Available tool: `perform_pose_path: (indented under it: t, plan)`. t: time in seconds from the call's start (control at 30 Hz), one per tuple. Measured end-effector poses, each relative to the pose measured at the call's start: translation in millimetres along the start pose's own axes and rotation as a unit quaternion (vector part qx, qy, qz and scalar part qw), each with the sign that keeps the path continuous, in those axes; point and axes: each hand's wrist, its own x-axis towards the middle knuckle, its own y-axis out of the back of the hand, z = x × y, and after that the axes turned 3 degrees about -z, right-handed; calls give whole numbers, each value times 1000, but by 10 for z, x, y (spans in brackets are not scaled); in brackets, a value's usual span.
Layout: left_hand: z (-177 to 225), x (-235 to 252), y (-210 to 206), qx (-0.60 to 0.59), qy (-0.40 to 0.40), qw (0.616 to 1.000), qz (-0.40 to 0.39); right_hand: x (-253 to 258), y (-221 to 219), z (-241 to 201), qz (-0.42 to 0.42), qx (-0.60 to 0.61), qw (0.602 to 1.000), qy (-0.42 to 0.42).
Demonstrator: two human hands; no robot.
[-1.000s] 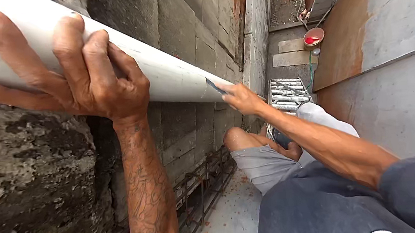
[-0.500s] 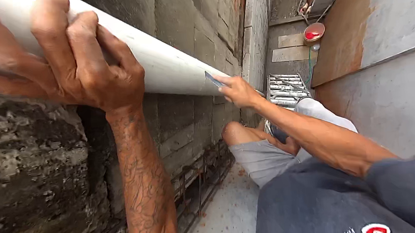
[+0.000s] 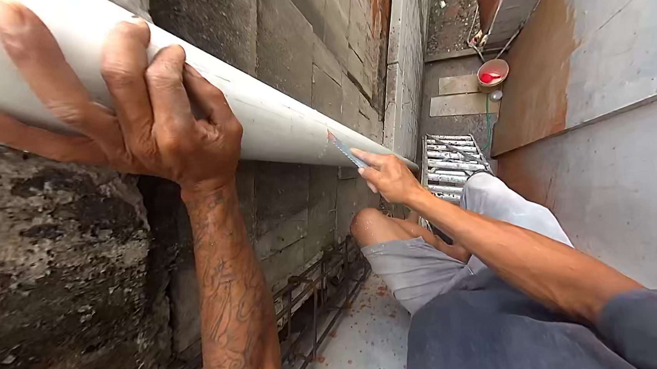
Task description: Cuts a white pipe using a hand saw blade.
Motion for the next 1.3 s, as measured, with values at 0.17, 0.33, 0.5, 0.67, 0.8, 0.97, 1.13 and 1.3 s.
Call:
perform_pose_path:
  t: [0.17,0.33,0.5,0.67,0.8,0.97,1.13,1.3]
  plan:
    - [13,-14,30,-1,-2,1000,-11,11,47,-46,-30,-43,998,29]
    - [-22,-66,18,-8,-2,1000,-21,89,146,-56,-60,-45,997,15]
    - [4,-6,24,4,2,1000,-4,-120,150,45,-32,-43,998,23]
    - [2,-53,50,-1,17,1000,-24,175,21,-2,-47,-35,996,61]
    - [-17,-3,24,6,0,1000,-13,-139,121,73,-31,-41,998,35]
    - [26,-2,69,5,5,1000,-18,145,-26,17,-15,-33,996,79]
    - [-24,-51,5,-6,1,1000,-9,21,42,118,-33,-31,998,41]
    - [-5,-3,34,2,1,1000,-17,-80,-13,129,1,-60,994,93]
